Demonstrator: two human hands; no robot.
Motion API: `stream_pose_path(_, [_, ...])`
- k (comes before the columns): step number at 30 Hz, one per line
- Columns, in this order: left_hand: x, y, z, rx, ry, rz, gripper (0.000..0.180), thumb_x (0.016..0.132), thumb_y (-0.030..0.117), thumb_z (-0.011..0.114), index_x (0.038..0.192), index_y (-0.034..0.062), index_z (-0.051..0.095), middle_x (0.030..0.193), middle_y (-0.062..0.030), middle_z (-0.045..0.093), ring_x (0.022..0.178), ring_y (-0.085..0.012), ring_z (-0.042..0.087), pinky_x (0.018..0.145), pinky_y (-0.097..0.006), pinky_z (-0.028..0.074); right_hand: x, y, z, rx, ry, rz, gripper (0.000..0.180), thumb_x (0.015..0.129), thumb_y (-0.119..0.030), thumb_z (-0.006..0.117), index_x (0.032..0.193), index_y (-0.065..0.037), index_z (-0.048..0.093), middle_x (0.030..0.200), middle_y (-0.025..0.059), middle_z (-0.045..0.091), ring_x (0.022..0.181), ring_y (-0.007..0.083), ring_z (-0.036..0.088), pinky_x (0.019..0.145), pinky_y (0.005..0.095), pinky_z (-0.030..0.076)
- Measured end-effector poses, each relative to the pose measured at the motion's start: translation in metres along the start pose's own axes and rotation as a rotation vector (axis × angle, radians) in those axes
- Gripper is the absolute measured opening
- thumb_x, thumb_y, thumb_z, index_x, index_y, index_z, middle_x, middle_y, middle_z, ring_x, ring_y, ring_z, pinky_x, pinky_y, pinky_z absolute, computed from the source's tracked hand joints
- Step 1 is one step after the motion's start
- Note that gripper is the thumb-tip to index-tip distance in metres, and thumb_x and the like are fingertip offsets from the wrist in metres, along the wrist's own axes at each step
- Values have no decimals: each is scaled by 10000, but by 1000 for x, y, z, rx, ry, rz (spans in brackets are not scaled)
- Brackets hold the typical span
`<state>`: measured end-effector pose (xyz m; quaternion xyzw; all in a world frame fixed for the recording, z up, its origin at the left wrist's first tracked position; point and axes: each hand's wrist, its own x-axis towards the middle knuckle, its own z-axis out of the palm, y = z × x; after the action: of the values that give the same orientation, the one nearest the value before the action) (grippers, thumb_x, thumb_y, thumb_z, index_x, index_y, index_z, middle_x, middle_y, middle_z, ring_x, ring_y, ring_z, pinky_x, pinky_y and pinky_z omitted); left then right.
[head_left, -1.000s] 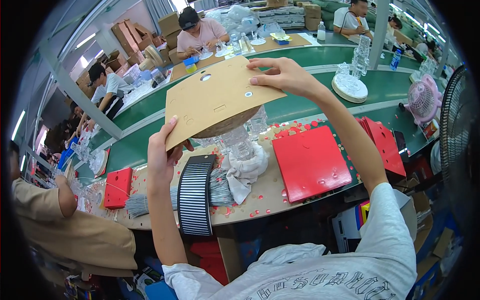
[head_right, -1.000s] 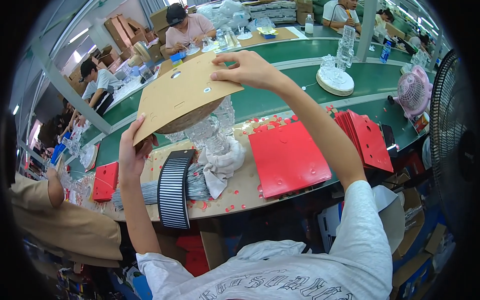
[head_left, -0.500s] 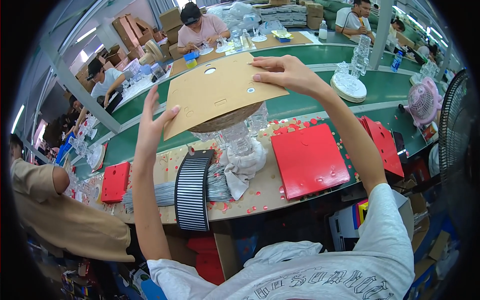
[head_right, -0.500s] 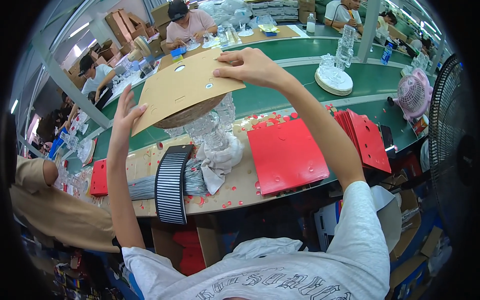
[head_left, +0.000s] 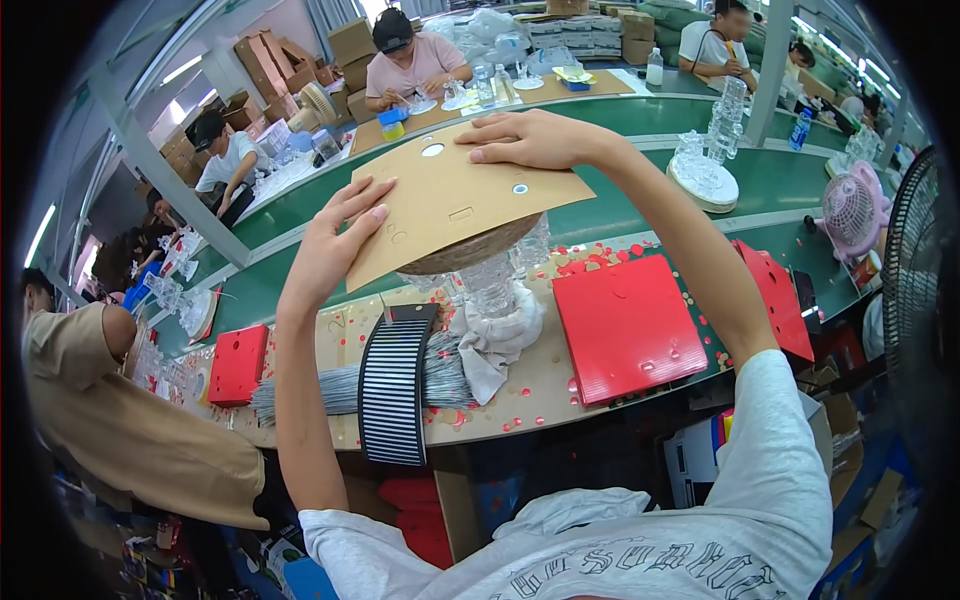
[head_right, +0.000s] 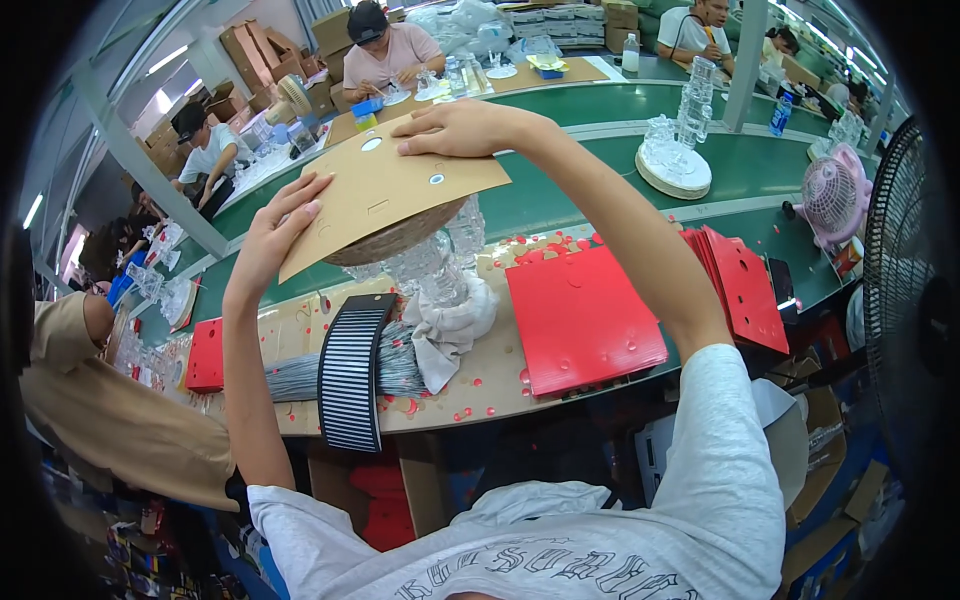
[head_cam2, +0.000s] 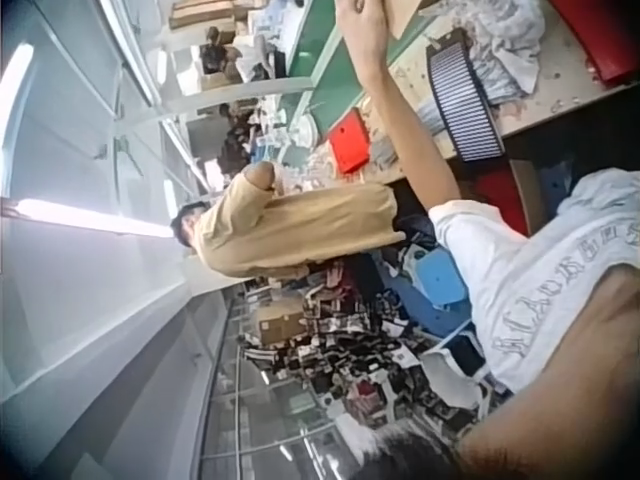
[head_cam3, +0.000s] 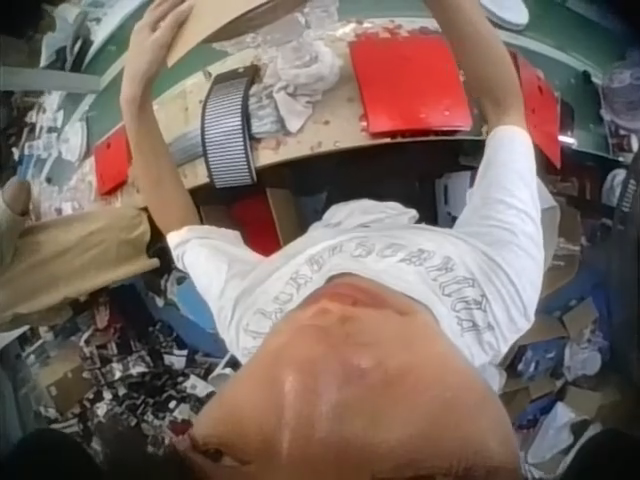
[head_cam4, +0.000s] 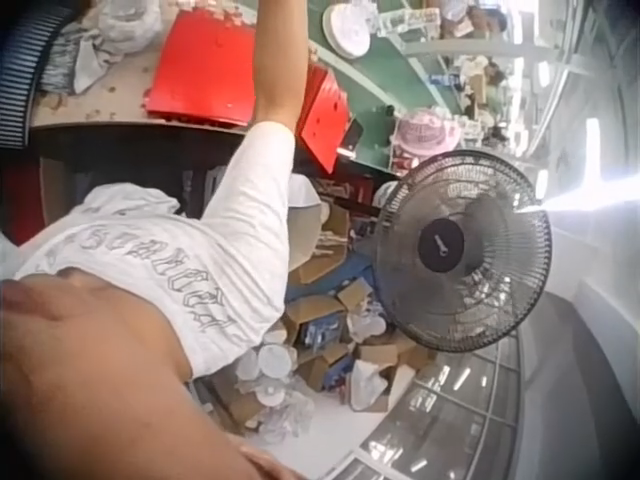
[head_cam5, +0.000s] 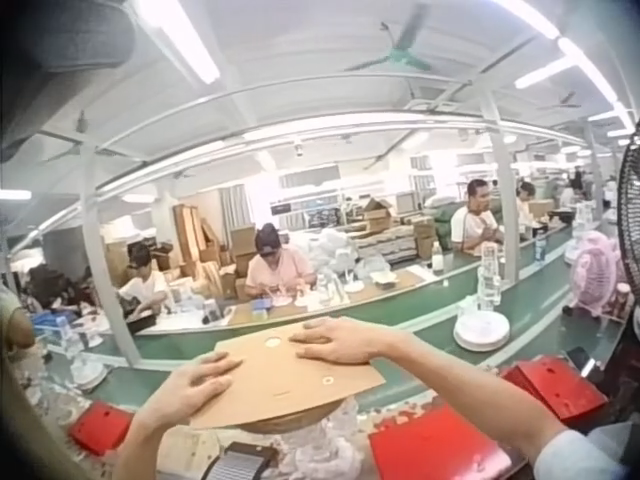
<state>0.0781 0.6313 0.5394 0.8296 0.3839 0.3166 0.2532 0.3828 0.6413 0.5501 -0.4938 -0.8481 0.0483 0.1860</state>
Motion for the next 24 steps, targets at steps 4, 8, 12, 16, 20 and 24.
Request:
stream_pose_path(4, [-4, -5, 5, -103, 64, 5, 417, 907, 270, 608, 1295, 119, 612, 1452, -157, 450, 1342, -264, 420, 1101, -334, 301, 3, 2, 3, 72, -18, 6, 573, 944, -573, 442, 1375, -208, 533, 1460, 136, 443, 1369, 298, 378, 1139, 383, 276])
stream_pose_path(8, [-8, -14, 4, -234, 107, -33, 482, 880, 246, 655, 1330, 91, 577, 1416, -179, 480, 1317, -247, 445, 1070, -320, 343, 3, -6, 4, 78, -14, 10, 555, 949, -556, 448, 1363, -200, 546, 1443, 136, 463, 1360, 286, 392, 1130, 379, 288])
stream_pose_path(12, [8, -15, 11, -376, 357, -194, 613, 863, 138, 688, 1423, 62, 449, 1202, -218, 608, 977, -186, 659, 837, -266, 511, -1, -9, 6, 55, 7, 20, 541, 956, -535, 448, 1353, -183, 555, 1433, 133, 475, 1347, 283, 406, 1119, 379, 301])
stream_pose_path(16, [12, -21, 8, -715, 249, -308, 611, 870, 107, 667, 1426, 29, 427, 1124, -200, 640, 911, -170, 672, 807, -262, 526, -3, -10, 8, 39, 43, 11, 555, 953, -543, 435, 1335, -164, 570, 1383, 133, 521, 1308, 293, 446, 1104, 382, 327])
stream_pose_path(20, [14, -26, 12, -736, 221, -267, 483, 858, 85, 668, 1319, 0, 548, 1139, -162, 642, 920, -158, 663, 798, -264, 531, -5, -9, 10, 10, 39, 18, 526, 974, -501, 432, 1367, -168, 538, 1432, 120, 476, 1345, 272, 399, 1128, 366, 287])
stream_pose_path(24, [18, -22, 14, -674, 280, -278, 352, 836, 94, 693, 1173, -4, 668, 1137, -94, 656, 882, -140, 660, 759, -232, 522, -6, -6, 11, -26, 55, 43, 529, 976, -501, 427, 1379, -172, 526, 1447, 115, 459, 1356, 263, 385, 1133, 360, 280])
